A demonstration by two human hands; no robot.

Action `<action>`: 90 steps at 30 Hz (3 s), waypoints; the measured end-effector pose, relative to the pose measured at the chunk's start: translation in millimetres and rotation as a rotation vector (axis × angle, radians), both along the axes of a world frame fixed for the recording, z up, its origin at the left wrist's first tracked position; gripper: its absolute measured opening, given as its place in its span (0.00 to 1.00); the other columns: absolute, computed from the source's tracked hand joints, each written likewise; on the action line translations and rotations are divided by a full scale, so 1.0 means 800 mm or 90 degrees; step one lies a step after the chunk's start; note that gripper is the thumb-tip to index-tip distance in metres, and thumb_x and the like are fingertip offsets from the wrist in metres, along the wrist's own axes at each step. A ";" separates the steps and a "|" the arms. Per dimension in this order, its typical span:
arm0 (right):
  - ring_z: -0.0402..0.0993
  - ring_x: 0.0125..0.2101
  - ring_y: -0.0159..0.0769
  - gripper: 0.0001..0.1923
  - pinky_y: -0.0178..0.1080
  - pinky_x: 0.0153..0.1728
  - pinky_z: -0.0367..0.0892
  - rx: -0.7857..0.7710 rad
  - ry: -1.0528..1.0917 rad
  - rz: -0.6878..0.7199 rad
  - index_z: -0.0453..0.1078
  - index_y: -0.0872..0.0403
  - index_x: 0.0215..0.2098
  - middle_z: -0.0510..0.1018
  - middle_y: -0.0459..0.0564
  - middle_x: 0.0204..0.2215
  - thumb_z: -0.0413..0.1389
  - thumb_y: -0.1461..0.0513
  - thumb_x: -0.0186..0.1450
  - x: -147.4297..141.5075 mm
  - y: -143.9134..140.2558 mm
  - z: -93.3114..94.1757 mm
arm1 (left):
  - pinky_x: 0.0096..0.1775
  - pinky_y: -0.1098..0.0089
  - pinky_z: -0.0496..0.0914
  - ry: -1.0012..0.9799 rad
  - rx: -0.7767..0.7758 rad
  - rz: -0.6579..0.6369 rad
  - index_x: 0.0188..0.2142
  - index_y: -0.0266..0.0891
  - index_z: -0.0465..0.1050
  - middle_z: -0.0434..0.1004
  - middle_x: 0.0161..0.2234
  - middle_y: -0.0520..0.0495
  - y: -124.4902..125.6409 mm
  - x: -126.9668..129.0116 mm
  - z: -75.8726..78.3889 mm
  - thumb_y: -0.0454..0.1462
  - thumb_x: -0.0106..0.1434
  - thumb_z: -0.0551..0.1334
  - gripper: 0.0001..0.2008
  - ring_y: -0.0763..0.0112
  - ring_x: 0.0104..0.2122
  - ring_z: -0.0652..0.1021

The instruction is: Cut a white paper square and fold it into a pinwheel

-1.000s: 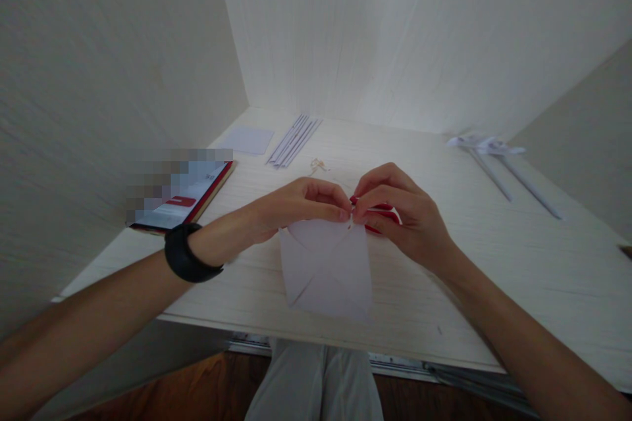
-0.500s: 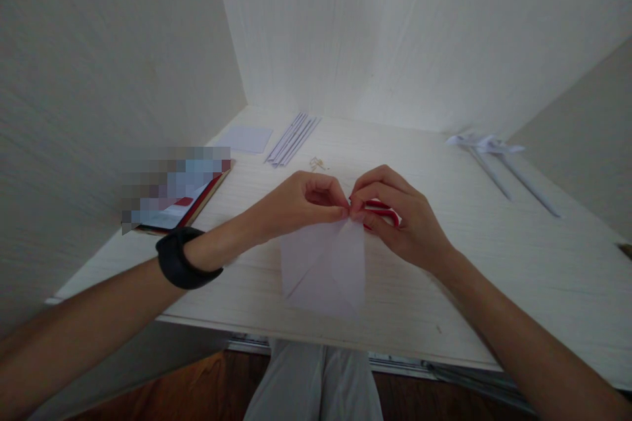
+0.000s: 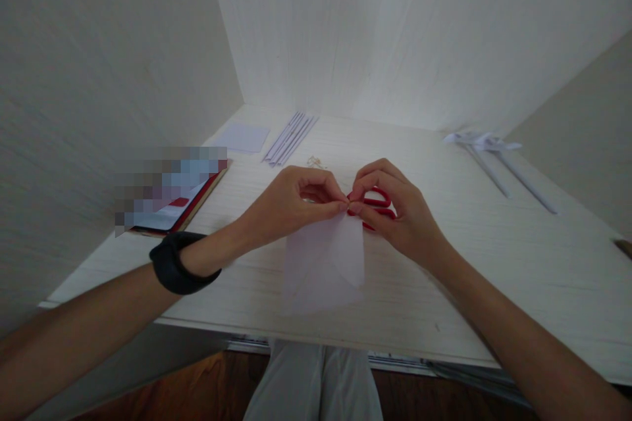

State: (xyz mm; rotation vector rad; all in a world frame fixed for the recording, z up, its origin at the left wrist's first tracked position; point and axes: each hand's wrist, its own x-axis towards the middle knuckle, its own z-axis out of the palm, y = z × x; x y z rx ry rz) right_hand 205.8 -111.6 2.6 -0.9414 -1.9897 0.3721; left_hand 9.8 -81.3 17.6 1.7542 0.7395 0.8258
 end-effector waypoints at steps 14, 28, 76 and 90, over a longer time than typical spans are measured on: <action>0.70 0.34 0.35 0.04 0.39 0.34 0.70 0.048 -0.066 0.010 0.69 0.51 0.32 0.72 0.49 0.34 0.59 0.64 0.64 0.005 -0.001 0.001 | 0.36 0.73 0.72 0.053 0.054 0.001 0.26 0.36 0.78 0.81 0.26 0.51 0.000 0.001 0.006 0.33 0.56 0.67 0.04 0.73 0.29 0.79; 0.70 0.35 0.35 0.04 0.39 0.35 0.70 0.093 0.016 0.021 0.71 0.49 0.33 0.72 0.47 0.35 0.62 0.62 0.63 0.004 -0.005 0.003 | 0.38 0.74 0.72 -0.038 0.005 -0.060 0.28 0.36 0.77 0.81 0.29 0.51 -0.004 0.000 0.004 0.34 0.59 0.66 0.04 0.74 0.32 0.79; 0.68 0.35 0.31 0.04 0.36 0.34 0.66 0.016 0.126 0.047 0.72 0.51 0.32 0.71 0.45 0.34 0.63 0.64 0.63 -0.002 -0.007 0.002 | 0.34 0.73 0.74 -0.121 0.032 -0.046 0.28 0.36 0.78 0.80 0.27 0.49 -0.001 0.001 -0.001 0.38 0.56 0.70 0.06 0.73 0.29 0.80; 0.71 0.33 0.37 0.02 0.42 0.37 0.67 -0.018 -0.192 -0.140 0.73 0.54 0.32 0.73 0.50 0.34 0.60 0.66 0.62 0.017 0.011 0.007 | 0.38 0.70 0.75 -0.121 0.116 0.003 0.28 0.38 0.78 0.81 0.30 0.46 0.011 -0.003 -0.005 0.37 0.57 0.68 0.05 0.70 0.32 0.80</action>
